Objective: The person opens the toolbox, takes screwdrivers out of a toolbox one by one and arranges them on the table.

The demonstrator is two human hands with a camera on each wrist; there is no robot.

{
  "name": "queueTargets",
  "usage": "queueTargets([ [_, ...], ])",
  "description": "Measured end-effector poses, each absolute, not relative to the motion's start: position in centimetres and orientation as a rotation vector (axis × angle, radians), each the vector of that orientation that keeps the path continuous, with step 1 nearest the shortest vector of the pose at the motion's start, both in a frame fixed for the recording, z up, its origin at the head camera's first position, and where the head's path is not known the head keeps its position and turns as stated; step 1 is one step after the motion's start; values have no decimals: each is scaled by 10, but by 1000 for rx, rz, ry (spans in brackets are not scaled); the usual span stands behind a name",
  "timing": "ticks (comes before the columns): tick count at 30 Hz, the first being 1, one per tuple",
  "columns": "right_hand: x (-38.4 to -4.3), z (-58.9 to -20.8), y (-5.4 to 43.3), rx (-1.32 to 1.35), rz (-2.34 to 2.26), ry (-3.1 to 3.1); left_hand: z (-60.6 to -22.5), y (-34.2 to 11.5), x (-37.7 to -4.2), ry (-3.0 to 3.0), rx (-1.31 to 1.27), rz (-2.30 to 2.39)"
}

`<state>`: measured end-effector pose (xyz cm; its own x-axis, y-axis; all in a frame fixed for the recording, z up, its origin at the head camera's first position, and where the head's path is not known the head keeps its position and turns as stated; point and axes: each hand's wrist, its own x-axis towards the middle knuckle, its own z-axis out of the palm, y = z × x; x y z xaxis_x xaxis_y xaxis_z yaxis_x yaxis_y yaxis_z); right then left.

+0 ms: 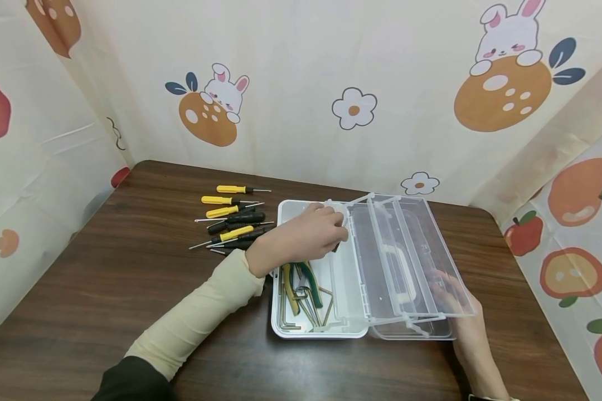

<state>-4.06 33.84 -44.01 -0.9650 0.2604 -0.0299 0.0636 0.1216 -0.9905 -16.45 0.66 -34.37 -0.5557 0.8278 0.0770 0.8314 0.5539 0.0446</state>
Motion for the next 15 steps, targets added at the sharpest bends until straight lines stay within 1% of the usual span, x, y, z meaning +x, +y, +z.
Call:
queueTargets([
  [9,-41,-441,338,-318,1951,-2238,-333,13,-141,-2698,-1438,127],
  [15,-41,-441,340,-295,1963,-2233,-325,17,-119,-2721,-1462,175],
])
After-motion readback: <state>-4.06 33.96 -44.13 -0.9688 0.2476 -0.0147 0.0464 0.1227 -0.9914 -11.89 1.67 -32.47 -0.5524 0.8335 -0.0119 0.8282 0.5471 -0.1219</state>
